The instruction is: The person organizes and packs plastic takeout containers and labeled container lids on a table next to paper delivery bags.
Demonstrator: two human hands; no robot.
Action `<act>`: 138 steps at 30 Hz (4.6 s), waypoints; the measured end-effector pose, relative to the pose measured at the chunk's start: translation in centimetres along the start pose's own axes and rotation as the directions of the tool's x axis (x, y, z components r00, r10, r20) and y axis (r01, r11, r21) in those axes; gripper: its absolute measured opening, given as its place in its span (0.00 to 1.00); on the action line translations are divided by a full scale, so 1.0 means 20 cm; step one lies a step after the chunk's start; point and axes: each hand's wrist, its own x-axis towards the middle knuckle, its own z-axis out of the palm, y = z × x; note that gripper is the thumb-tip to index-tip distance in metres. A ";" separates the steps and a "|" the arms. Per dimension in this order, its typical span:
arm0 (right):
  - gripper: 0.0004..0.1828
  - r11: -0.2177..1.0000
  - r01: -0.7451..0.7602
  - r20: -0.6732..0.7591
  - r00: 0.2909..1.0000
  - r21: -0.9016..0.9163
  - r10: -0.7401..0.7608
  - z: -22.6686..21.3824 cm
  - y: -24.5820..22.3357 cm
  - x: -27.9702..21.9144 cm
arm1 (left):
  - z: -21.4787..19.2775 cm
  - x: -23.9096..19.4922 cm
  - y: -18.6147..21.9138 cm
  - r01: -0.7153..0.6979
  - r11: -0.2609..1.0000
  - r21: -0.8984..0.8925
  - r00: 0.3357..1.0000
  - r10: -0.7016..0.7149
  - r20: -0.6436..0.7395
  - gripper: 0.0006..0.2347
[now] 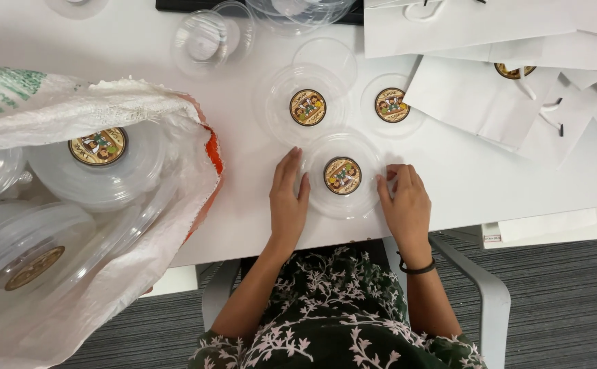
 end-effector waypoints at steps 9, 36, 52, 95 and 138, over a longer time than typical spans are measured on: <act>0.13 0.895 -0.144 0.082 0.989 0.423 0.121 0.04 0.04 -0.04 | 0.00 -0.03 0.00 -0.008 0.997 -0.082 1.000 0.009 0.016 0.18; 0.24 0.536 -0.233 0.104 0.960 0.812 0.259 0.08 0.13 -0.03 | -0.07 0.19 -0.06 -0.347 0.753 0.559 0.933 0.340 0.121 0.14; 0.25 0.261 -0.248 0.195 0.958 0.933 0.211 0.05 0.07 0.01 | -0.31 0.03 0.07 -0.257 0.899 0.354 0.966 0.251 0.062 0.07; 0.29 0.113 -0.365 0.354 0.929 0.924 0.104 0.08 0.11 0.04 | -0.26 0.10 0.05 -0.401 0.914 -0.063 0.769 0.373 0.519 0.13; 0.38 0.266 -0.337 0.315 0.941 0.903 0.124 0.10 0.12 -0.02 | 0.46 1.50 -0.30 -0.448 0.366 0.816 0.703 0.708 0.068 0.22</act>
